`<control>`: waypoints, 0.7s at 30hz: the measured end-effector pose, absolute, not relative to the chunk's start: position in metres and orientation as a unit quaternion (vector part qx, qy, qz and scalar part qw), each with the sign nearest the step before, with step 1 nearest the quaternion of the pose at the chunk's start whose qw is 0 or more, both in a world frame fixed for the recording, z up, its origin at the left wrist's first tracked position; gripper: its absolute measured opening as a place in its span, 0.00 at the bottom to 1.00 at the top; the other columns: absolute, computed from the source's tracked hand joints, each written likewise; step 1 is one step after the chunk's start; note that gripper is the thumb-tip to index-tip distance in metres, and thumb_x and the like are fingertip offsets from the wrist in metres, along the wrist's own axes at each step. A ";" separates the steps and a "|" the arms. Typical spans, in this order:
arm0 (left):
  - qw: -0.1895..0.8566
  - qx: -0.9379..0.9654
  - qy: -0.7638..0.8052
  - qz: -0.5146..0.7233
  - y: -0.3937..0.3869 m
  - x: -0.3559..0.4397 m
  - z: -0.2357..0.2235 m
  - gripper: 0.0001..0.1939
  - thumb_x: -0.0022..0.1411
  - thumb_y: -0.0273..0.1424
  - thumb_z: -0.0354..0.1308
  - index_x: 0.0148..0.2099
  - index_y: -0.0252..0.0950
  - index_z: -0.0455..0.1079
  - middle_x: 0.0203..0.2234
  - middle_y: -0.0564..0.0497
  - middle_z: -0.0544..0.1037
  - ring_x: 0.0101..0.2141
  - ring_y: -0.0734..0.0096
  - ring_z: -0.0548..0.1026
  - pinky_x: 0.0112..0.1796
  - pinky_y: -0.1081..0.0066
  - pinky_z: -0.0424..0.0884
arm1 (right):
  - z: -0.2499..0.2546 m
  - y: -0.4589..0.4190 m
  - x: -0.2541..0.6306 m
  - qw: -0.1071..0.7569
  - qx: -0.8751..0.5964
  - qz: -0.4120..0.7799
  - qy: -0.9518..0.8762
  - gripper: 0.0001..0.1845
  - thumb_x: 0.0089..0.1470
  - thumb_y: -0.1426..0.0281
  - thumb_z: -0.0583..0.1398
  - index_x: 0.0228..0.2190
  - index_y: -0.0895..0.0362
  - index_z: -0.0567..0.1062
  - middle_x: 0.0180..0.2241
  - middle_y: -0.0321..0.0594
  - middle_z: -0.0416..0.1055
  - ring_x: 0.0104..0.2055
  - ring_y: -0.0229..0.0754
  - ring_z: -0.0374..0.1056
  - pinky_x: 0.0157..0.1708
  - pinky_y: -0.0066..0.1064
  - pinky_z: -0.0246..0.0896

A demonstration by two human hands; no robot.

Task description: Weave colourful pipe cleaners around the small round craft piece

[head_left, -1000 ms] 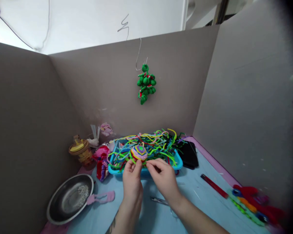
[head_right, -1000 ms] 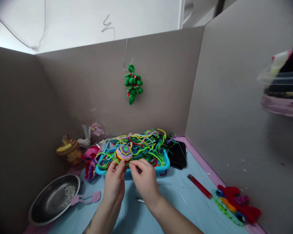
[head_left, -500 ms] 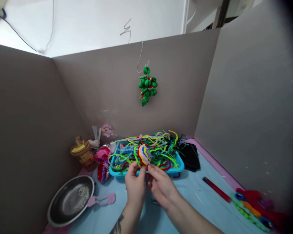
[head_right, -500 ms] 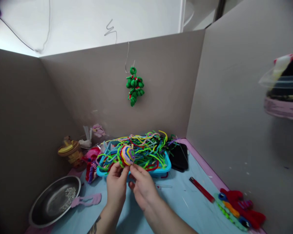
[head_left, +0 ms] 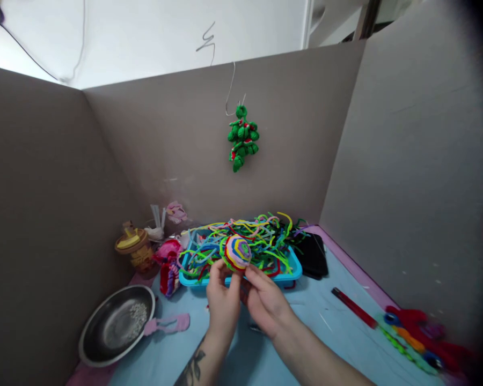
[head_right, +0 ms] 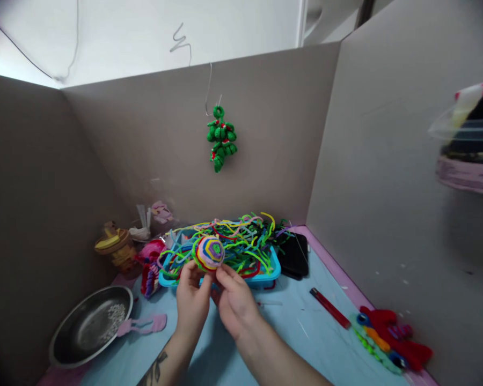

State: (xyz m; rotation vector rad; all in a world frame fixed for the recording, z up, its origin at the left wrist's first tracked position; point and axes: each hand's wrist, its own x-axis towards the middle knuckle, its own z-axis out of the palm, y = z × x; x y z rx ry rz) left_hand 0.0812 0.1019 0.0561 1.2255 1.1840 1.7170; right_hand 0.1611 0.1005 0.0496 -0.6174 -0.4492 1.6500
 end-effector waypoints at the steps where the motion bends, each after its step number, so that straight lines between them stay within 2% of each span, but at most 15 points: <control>1: 0.361 0.466 0.451 0.671 0.102 0.082 0.056 0.12 0.51 0.28 0.61 0.40 0.37 0.68 0.32 0.49 0.75 0.34 0.67 0.73 0.37 0.71 0.66 | 0.050 0.100 0.161 0.617 -0.268 0.712 -0.204 0.18 0.37 0.63 0.68 0.33 0.54 0.75 0.37 0.43 0.75 0.40 0.47 0.69 0.32 0.34 0.62; 5: 0.388 0.461 0.431 0.671 0.102 0.085 0.058 0.10 0.49 0.28 0.62 0.36 0.36 0.68 0.32 0.49 0.75 0.34 0.68 0.74 0.38 0.71 0.66 | 0.053 0.100 0.161 0.630 -0.281 0.687 -0.227 0.18 0.37 0.63 0.68 0.32 0.55 0.74 0.36 0.43 0.75 0.39 0.47 0.69 0.33 0.34 0.63; 10: 0.418 0.468 0.430 0.649 0.103 0.084 0.057 0.11 0.50 0.30 0.63 0.37 0.36 0.68 0.31 0.49 0.75 0.33 0.69 0.73 0.37 0.72 0.66 | 0.056 0.099 0.161 0.645 -0.290 0.665 -0.241 0.15 0.40 0.61 0.67 0.32 0.54 0.75 0.35 0.40 0.75 0.37 0.44 0.68 0.34 0.32 0.61; 14: 0.460 0.444 0.410 0.650 0.105 0.082 0.055 0.09 0.51 0.31 0.63 0.35 0.36 0.68 0.28 0.53 0.72 0.31 0.74 0.70 0.35 0.75 0.65 | 0.056 0.098 0.162 0.649 -0.353 0.626 -0.248 0.15 0.38 0.63 0.66 0.31 0.56 0.76 0.33 0.40 0.74 0.36 0.43 0.66 0.31 0.29 0.58; 18: 0.496 0.405 0.396 0.658 0.108 0.080 0.054 0.10 0.51 0.33 0.62 0.35 0.36 0.68 0.28 0.54 0.70 0.31 0.75 0.68 0.36 0.75 0.64 | 0.054 0.099 0.164 0.659 -0.413 0.562 -0.281 0.12 0.38 0.63 0.65 0.27 0.57 0.75 0.28 0.37 0.71 0.31 0.40 0.63 0.27 0.27 0.54; 21: 0.509 0.388 0.394 0.660 0.109 0.078 0.057 0.09 0.52 0.34 0.62 0.35 0.36 0.68 0.28 0.55 0.70 0.30 0.75 0.68 0.35 0.75 0.64 | 0.056 0.100 0.168 0.660 -0.432 0.563 -0.244 0.13 0.36 0.62 0.66 0.25 0.56 0.73 0.26 0.35 0.67 0.28 0.38 0.61 0.24 0.26 0.53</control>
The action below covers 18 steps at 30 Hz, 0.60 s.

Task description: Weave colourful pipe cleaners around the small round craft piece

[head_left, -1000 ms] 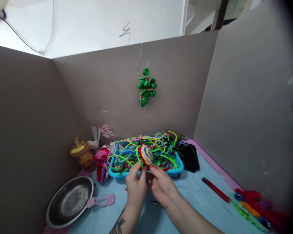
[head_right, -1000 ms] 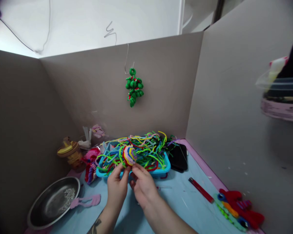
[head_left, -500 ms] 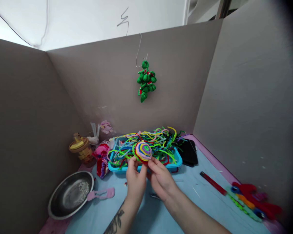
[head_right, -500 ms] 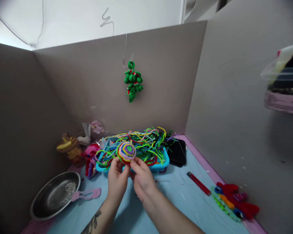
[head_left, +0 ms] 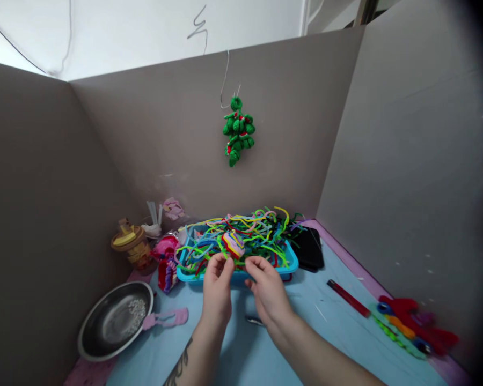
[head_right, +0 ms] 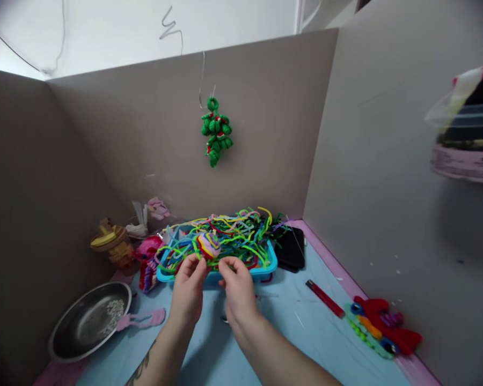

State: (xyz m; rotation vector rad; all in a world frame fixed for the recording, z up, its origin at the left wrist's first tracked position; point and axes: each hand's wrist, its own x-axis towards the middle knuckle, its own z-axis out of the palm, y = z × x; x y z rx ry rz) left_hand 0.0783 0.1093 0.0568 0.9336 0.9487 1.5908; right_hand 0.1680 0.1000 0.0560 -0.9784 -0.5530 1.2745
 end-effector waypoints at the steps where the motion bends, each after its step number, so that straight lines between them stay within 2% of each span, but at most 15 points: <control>1: 0.506 0.390 0.396 0.660 0.110 0.077 0.058 0.09 0.52 0.34 0.62 0.34 0.36 0.68 0.28 0.55 0.71 0.30 0.75 0.68 0.35 0.75 0.64 | 0.057 0.100 0.169 0.656 -0.436 0.567 -0.239 0.13 0.35 0.62 0.66 0.24 0.56 0.72 0.25 0.34 0.66 0.28 0.38 0.60 0.23 0.25 0.53; 5: 0.447 0.433 0.433 0.652 0.111 0.074 0.061 0.09 0.50 0.33 0.62 0.34 0.35 0.70 0.29 0.52 0.73 0.32 0.71 0.70 0.36 0.73 0.65 | 0.059 0.104 0.174 0.629 -0.445 0.573 -0.281 0.14 0.37 0.62 0.64 0.26 0.57 0.72 0.26 0.35 0.66 0.28 0.38 0.60 0.22 0.25 0.52; 8: 0.381 0.484 0.459 0.641 0.112 0.072 0.061 0.07 0.50 0.32 0.62 0.31 0.34 0.73 0.36 0.46 0.75 0.40 0.66 0.71 0.42 0.70 0.65 | 0.056 0.109 0.178 0.640 -0.451 0.503 -0.367 0.13 0.41 0.63 0.63 0.29 0.57 0.70 0.28 0.36 0.67 0.30 0.39 0.62 0.25 0.27 0.56; 10: 0.370 0.502 0.462 0.631 0.113 0.070 0.060 0.07 0.50 0.32 0.61 0.31 0.34 0.74 0.39 0.44 0.75 0.42 0.63 0.71 0.44 0.67 0.65 | 0.055 0.111 0.182 0.643 -0.458 0.426 -0.443 0.12 0.43 0.66 0.61 0.32 0.56 0.69 0.32 0.38 0.67 0.34 0.41 0.63 0.31 0.30 0.60; 13: 0.403 0.487 0.460 0.623 0.115 0.068 0.058 0.08 0.50 0.32 0.61 0.33 0.33 0.74 0.39 0.44 0.76 0.40 0.64 0.73 0.43 0.65 0.67 | 0.055 0.114 0.191 0.620 -0.480 0.311 -0.537 0.15 0.46 0.68 0.60 0.38 0.55 0.69 0.41 0.42 0.66 0.43 0.46 0.63 0.37 0.34 0.63; 16: 0.427 0.470 0.462 0.619 0.117 0.068 0.056 0.10 0.50 0.32 0.61 0.36 0.33 0.73 0.35 0.46 0.77 0.37 0.66 0.74 0.41 0.66 0.68 | 0.059 0.116 0.199 0.601 -0.467 0.244 -0.601 0.19 0.48 0.70 0.59 0.44 0.52 0.69 0.51 0.45 0.60 0.53 0.49 0.58 0.46 0.39 0.61; 18: 0.435 0.465 0.463 0.617 0.117 0.068 0.056 0.11 0.50 0.32 0.61 0.37 0.33 0.73 0.32 0.47 0.78 0.34 0.67 0.74 0.39 0.67 0.69 | 0.062 0.116 0.204 0.590 -0.444 0.244 -0.629 0.22 0.49 0.70 0.59 0.48 0.50 0.67 0.56 0.44 0.54 0.58 0.49 0.54 0.52 0.41 0.57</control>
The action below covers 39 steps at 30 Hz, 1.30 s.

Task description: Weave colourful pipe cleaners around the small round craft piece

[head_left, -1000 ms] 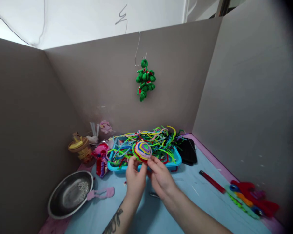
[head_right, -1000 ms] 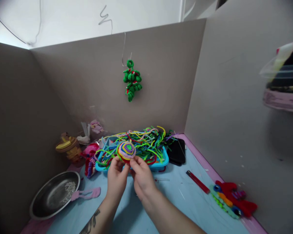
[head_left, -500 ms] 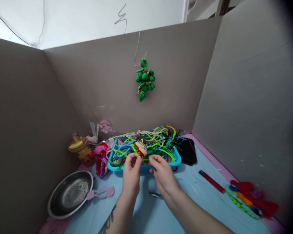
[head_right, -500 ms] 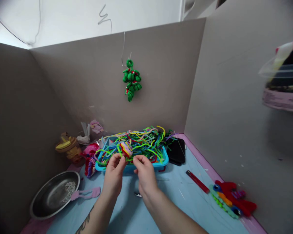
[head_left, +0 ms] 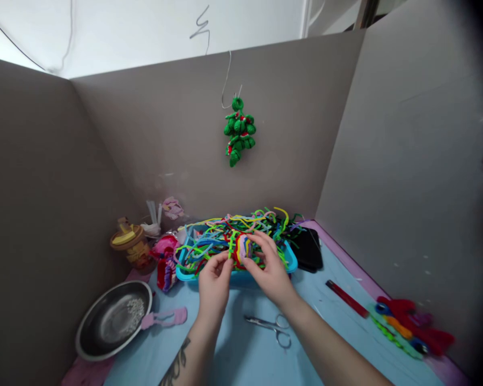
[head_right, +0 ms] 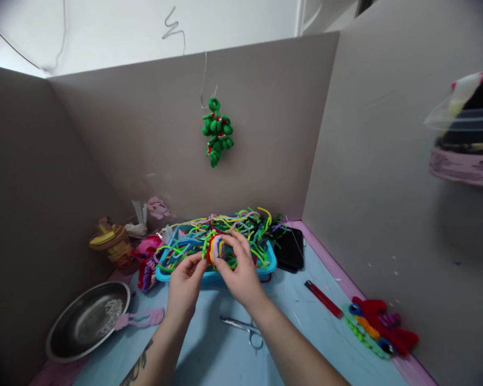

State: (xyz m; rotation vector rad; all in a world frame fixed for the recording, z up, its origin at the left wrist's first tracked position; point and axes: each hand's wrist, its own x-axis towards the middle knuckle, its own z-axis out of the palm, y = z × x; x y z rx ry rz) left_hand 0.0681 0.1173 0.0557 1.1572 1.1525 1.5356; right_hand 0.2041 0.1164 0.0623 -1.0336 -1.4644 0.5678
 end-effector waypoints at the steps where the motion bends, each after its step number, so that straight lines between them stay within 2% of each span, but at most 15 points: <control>1: 0.438 0.464 0.463 0.616 0.117 0.069 0.056 0.11 0.50 0.32 0.61 0.37 0.33 0.73 0.31 0.48 0.78 0.33 0.68 0.74 0.39 0.68 0.69 | 0.064 0.117 0.206 0.581 -0.436 0.251 -0.640 0.24 0.50 0.69 0.59 0.50 0.49 0.66 0.58 0.44 0.52 0.59 0.49 0.53 0.53 0.41 0.56; 5: 0.451 0.471 0.456 0.606 0.115 0.072 0.057 0.10 0.49 0.32 0.62 0.35 0.32 0.72 0.29 0.49 0.78 0.31 0.69 0.74 0.37 0.69 0.69 | 0.065 0.120 0.212 0.543 -0.427 0.284 -0.665 0.24 0.49 0.69 0.60 0.50 0.49 0.67 0.60 0.44 0.48 0.61 0.49 0.49 0.55 0.41 0.54; 9: 0.496 0.470 0.432 0.588 0.113 0.074 0.059 0.13 0.50 0.34 0.62 0.38 0.32 0.73 0.33 0.47 0.79 0.35 0.67 0.75 0.40 0.68 0.68 | 0.060 0.125 0.213 0.549 -0.442 0.325 -0.630 0.18 0.48 0.67 0.60 0.43 0.53 0.70 0.55 0.46 0.56 0.59 0.50 0.54 0.49 0.40 0.62; 13: 0.560 0.463 0.378 0.574 0.112 0.074 0.060 0.28 0.47 0.32 0.65 0.52 0.35 0.67 0.42 0.45 0.77 0.44 0.64 0.73 0.45 0.67 0.66 | 0.053 0.130 0.214 0.567 -0.452 0.391 -0.567 0.17 0.50 0.63 0.58 0.43 0.53 0.68 0.48 0.45 0.63 0.49 0.48 0.63 0.40 0.38 0.67; 16: 0.549 0.475 0.368 0.581 0.110 0.075 0.062 0.34 0.49 0.31 0.64 0.58 0.35 0.58 0.36 0.47 0.79 0.39 0.68 0.75 0.42 0.68 0.68 | 0.056 0.131 0.218 0.567 -0.445 0.386 -0.576 0.16 0.50 0.64 0.58 0.43 0.52 0.68 0.48 0.44 0.63 0.51 0.47 0.61 0.40 0.35 0.66; 19: 0.524 0.499 0.372 0.581 0.109 0.074 0.065 0.34 0.52 0.31 0.62 0.59 0.34 0.54 0.30 0.50 0.78 0.33 0.72 0.74 0.37 0.71 0.68 | 0.062 0.130 0.226 0.544 -0.430 0.364 -0.622 0.11 0.49 0.67 0.59 0.38 0.53 0.71 0.52 0.43 0.59 0.55 0.47 0.57 0.42 0.34 0.64; 21: 0.517 0.513 0.367 0.579 0.109 0.073 0.067 0.33 0.53 0.31 0.62 0.58 0.34 0.54 0.28 0.52 0.77 0.30 0.73 0.73 0.36 0.72 0.68 | 0.065 0.130 0.232 0.513 -0.429 0.375 -0.642 0.09 0.49 0.67 0.59 0.35 0.54 0.71 0.52 0.43 0.58 0.55 0.48 0.58 0.43 0.35 0.62; 26: 0.514 0.527 0.362 0.572 0.108 0.071 0.070 0.27 0.53 0.31 0.62 0.54 0.37 0.57 0.28 0.54 0.73 0.27 0.76 0.71 0.30 0.74 0.69 | 0.066 0.131 0.241 0.453 -0.416 0.443 -0.652 0.13 0.46 0.63 0.62 0.33 0.56 0.70 0.54 0.46 0.58 0.53 0.50 0.61 0.44 0.37 0.60; 32: 0.517 0.557 0.363 0.539 0.106 0.070 0.073 0.30 0.56 0.31 0.58 0.58 0.37 0.52 0.31 0.51 0.73 0.30 0.74 0.72 0.32 0.73 0.68 | 0.068 0.129 0.235 0.451 -0.419 0.499 -0.611 0.17 0.43 0.57 0.64 0.28 0.56 0.68 0.51 0.48 0.64 0.55 0.52 0.59 0.50 0.42 0.54; 39: 0.460 0.611 0.390 0.512 0.104 0.070 0.068 0.31 0.59 0.32 0.54 0.62 0.37 0.49 0.36 0.48 0.73 0.36 0.69 0.72 0.38 0.69 0.69 | 0.061 0.128 0.226 0.463 -0.427 0.484 -0.607 0.14 0.45 0.61 0.63 0.28 0.56 0.66 0.48 0.46 0.65 0.51 0.49 0.62 0.49 0.41 0.56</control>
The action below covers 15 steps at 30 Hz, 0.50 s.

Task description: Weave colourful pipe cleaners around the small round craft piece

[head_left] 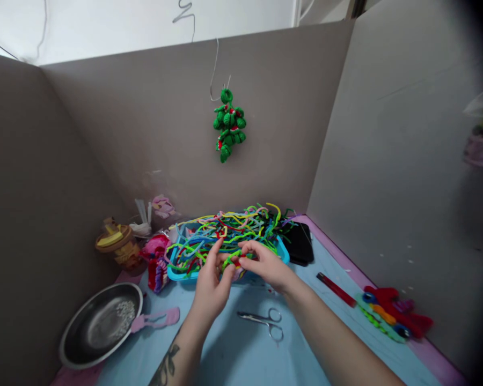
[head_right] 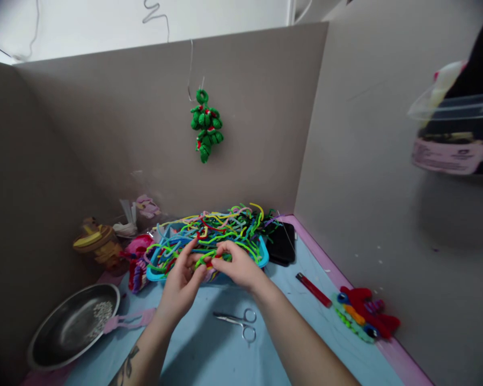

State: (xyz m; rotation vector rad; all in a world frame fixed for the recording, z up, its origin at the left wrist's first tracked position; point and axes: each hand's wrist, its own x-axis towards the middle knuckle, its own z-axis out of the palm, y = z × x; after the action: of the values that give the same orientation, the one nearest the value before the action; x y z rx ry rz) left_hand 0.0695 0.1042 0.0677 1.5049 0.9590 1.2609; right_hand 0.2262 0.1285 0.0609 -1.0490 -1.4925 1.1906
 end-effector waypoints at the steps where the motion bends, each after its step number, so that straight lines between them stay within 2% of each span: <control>1: 0.450 0.619 0.394 0.509 0.105 0.069 0.066 0.32 0.58 0.32 0.55 0.63 0.37 0.48 0.36 0.48 0.73 0.37 0.69 0.72 0.39 0.69 0.68 | 0.060 0.129 0.225 0.465 -0.432 0.475 -0.610 0.12 0.46 0.62 0.62 0.28 0.56 0.66 0.48 0.46 0.65 0.52 0.49 0.62 0.49 0.41 0.56; 5: 0.411 0.644 0.418 0.492 0.107 0.068 0.061 0.36 0.58 0.31 0.56 0.65 0.35 0.45 0.33 0.49 0.74 0.35 0.69 0.72 0.39 0.68 0.67 | 0.060 0.129 0.225 0.461 -0.444 0.466 -0.610 0.11 0.45 0.66 0.62 0.29 0.56 0.66 0.49 0.45 0.64 0.50 0.48 0.64 0.45 0.39 0.61; 7: 0.422 0.640 0.421 0.486 0.107 0.068 0.062 0.38 0.58 0.31 0.55 0.65 0.34 0.42 0.31 0.50 0.74 0.32 0.69 0.72 0.37 0.68 0.67 | 0.064 0.128 0.227 0.467 -0.425 0.471 -0.616 0.11 0.46 0.67 0.61 0.34 0.55 0.67 0.51 0.44 0.63 0.50 0.47 0.64 0.43 0.38 0.62; 10: 0.465 0.633 0.397 0.475 0.104 0.067 0.066 0.39 0.57 0.32 0.56 0.66 0.34 0.40 0.29 0.51 0.73 0.31 0.70 0.72 0.35 0.70 0.67 | 0.073 0.125 0.232 0.455 -0.379 0.441 -0.674 0.16 0.49 0.70 0.59 0.42 0.53 0.68 0.53 0.43 0.61 0.55 0.46 0.59 0.48 0.38 0.58; 12: 0.488 0.636 0.373 0.468 0.103 0.066 0.069 0.40 0.57 0.31 0.56 0.66 0.36 0.39 0.28 0.51 0.73 0.31 0.71 0.72 0.36 0.70 0.67 | 0.078 0.123 0.236 0.424 -0.362 0.415 -0.719 0.11 0.50 0.70 0.59 0.38 0.54 0.72 0.54 0.44 0.62 0.57 0.46 0.57 0.50 0.39 0.56; 14: 0.494 0.644 0.358 0.462 0.101 0.066 0.071 0.40 0.57 0.30 0.56 0.66 0.37 0.39 0.29 0.51 0.73 0.33 0.70 0.72 0.37 0.69 0.67 | 0.081 0.122 0.238 0.400 -0.358 0.404 -0.741 0.04 0.51 0.69 0.59 0.30 0.55 0.73 0.51 0.45 0.65 0.55 0.47 0.59 0.51 0.40 0.55; 15: 0.493 0.648 0.355 0.459 0.101 0.066 0.072 0.40 0.57 0.29 0.56 0.66 0.37 0.39 0.30 0.50 0.74 0.33 0.70 0.72 0.38 0.68 0.67 | 0.082 0.121 0.239 0.394 -0.357 0.401 -0.745 0.05 0.51 0.68 0.59 0.28 0.56 0.73 0.49 0.45 0.66 0.53 0.47 0.61 0.50 0.41 0.56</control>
State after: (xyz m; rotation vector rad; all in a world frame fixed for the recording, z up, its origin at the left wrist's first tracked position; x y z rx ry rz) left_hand 0.0656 0.1013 0.0718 1.5727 0.8600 1.1146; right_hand 0.2385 0.1213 0.0815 -0.9068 -1.8907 1.0183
